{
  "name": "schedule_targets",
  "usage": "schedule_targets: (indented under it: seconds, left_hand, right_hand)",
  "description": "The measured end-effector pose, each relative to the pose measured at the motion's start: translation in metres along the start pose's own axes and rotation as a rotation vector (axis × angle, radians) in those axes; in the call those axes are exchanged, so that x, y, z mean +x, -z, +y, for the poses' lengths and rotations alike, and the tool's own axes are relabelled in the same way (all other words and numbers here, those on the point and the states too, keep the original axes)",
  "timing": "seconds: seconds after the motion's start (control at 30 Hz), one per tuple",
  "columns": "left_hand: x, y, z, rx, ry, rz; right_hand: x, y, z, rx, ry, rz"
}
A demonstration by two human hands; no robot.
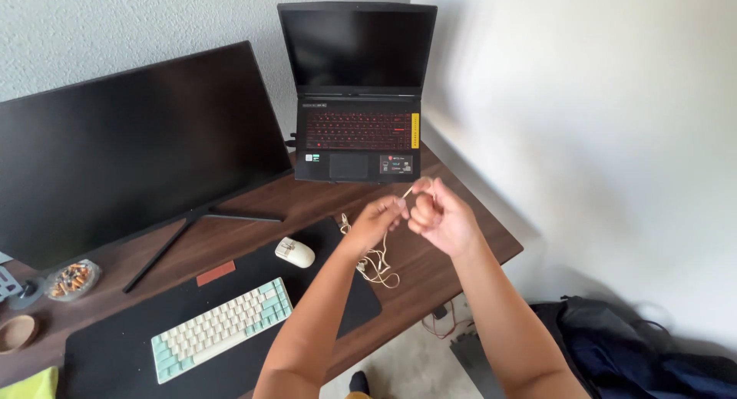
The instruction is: Organizing and cleaning a home office desk by wiping surfaces and putting items into storage bags.
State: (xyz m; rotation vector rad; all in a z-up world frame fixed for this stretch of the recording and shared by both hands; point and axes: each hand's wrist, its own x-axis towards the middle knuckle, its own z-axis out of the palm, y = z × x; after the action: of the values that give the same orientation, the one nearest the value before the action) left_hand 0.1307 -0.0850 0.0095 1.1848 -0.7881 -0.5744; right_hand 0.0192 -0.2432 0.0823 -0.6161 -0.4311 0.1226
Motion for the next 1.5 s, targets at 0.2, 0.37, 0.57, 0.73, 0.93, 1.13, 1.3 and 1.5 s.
schedule_targets:
  seconds: [0.2,0.37,0.57,0.73,0.93,1.13,1.3,1.5]
  left_hand:
    - [-0.041,-0.021,0.036,0.277,0.011,0.020]
    - [-0.058,-0.008,0.086,0.611,-0.186,0.134]
    - [-0.056,0.019,0.088,0.549,-0.197,0.169]
    - [-0.051,0.037,0.038,0.281,-0.044,0.102]
    - [-0.064,0.026,0.042,0.212,0.051,-0.049]
    - [-0.057,0.031,0.066,0.395,-0.181,-0.081]
    - [-0.045,0.037,0.052,0.380,-0.112,0.035]
    - [-0.053,0.031,0.039,0.208,0.016,-0.052]
  right_hand:
    - [0.015,-0.012,0.002,-0.643,0.309,0.353]
    - [0.007,-0.025,0.024,-1.777,0.438,0.179]
    - [0.001,-0.023,0.036,-1.420,-0.189,0.241]
    - [0.002,-0.011,0.039,-0.558,-0.187,0.130]
    - [0.021,-0.040,0.031,-0.181,0.360,0.479]
    - [0.002,-0.042,0.050,-1.749,0.564,0.407]
    - [-0.010,0.005,0.054,-1.258,-0.179,0.362]
    - [0.020,-0.056,0.033,-0.128,0.272,0.396]
